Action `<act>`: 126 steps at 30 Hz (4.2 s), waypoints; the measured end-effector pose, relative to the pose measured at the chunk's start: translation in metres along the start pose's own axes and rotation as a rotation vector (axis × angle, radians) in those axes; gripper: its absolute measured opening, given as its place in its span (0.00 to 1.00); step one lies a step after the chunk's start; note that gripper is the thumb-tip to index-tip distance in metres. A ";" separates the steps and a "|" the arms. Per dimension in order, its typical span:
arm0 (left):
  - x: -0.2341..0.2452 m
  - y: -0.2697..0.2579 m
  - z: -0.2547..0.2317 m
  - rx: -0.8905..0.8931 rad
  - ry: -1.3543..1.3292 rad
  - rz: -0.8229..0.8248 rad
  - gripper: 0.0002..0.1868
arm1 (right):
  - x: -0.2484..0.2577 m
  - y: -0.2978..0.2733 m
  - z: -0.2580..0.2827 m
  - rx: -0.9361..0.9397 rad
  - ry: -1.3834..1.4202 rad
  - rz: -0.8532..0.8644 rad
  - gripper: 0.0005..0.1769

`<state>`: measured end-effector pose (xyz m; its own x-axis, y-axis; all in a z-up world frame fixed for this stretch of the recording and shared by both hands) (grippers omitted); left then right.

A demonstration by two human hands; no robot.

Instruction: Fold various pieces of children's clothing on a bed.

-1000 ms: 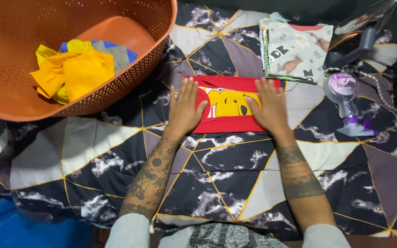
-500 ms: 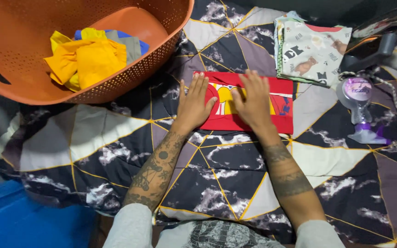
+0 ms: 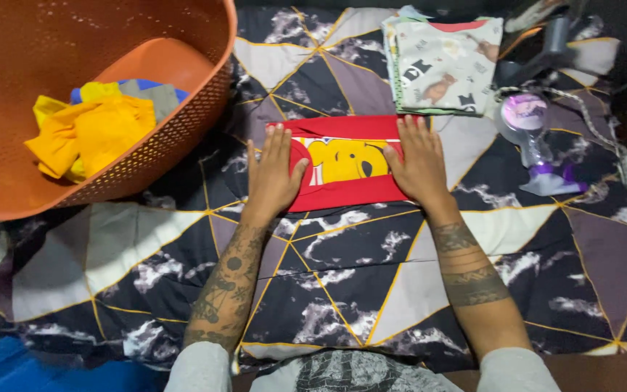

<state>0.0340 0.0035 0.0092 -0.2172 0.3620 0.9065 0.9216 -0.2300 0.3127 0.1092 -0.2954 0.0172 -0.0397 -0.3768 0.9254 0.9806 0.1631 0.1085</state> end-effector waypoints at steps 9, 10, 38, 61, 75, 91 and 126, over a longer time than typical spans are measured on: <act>-0.027 0.070 -0.099 -0.134 0.102 -0.087 0.38 | -0.003 -0.004 0.001 -0.002 0.010 -0.054 0.36; -0.040 0.070 -0.099 -0.131 0.099 -0.091 0.38 | -0.003 -0.004 0.001 0.002 0.005 -0.054 0.36; -0.048 0.068 -0.101 -0.108 -0.002 -0.079 0.40 | -0.005 -0.003 -0.005 -0.013 0.078 -0.060 0.33; 0.002 0.002 -0.003 0.030 0.035 -0.041 0.39 | -0.026 -0.015 0.113 0.241 0.140 0.002 0.37; 0.001 0.005 0.002 0.009 -0.038 -0.014 0.40 | -0.004 -0.006 -0.014 -0.094 0.033 -0.047 0.40; -0.007 -0.005 0.011 -0.067 0.018 -0.094 0.31 | -0.035 0.000 0.125 0.186 0.100 0.050 0.34; 0.007 0.006 0.001 -0.030 -0.098 -0.009 0.36 | 0.011 -0.007 -0.013 -0.048 0.083 -0.048 0.38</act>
<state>0.0384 0.0051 0.0175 -0.1915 0.4500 0.8723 0.9095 -0.2526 0.3300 0.1041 -0.3125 0.0224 -0.0725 -0.4572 0.8864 0.9862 0.1001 0.1322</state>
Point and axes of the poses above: each hand's wrist, its own y-axis towards the middle knuckle, its own x-axis out of the back of the hand, z = x × y, the point moved 3 cm from there along y, towards the middle knuckle, and after that the axes turned 14 degrees about -x, right-handed, at the moved point
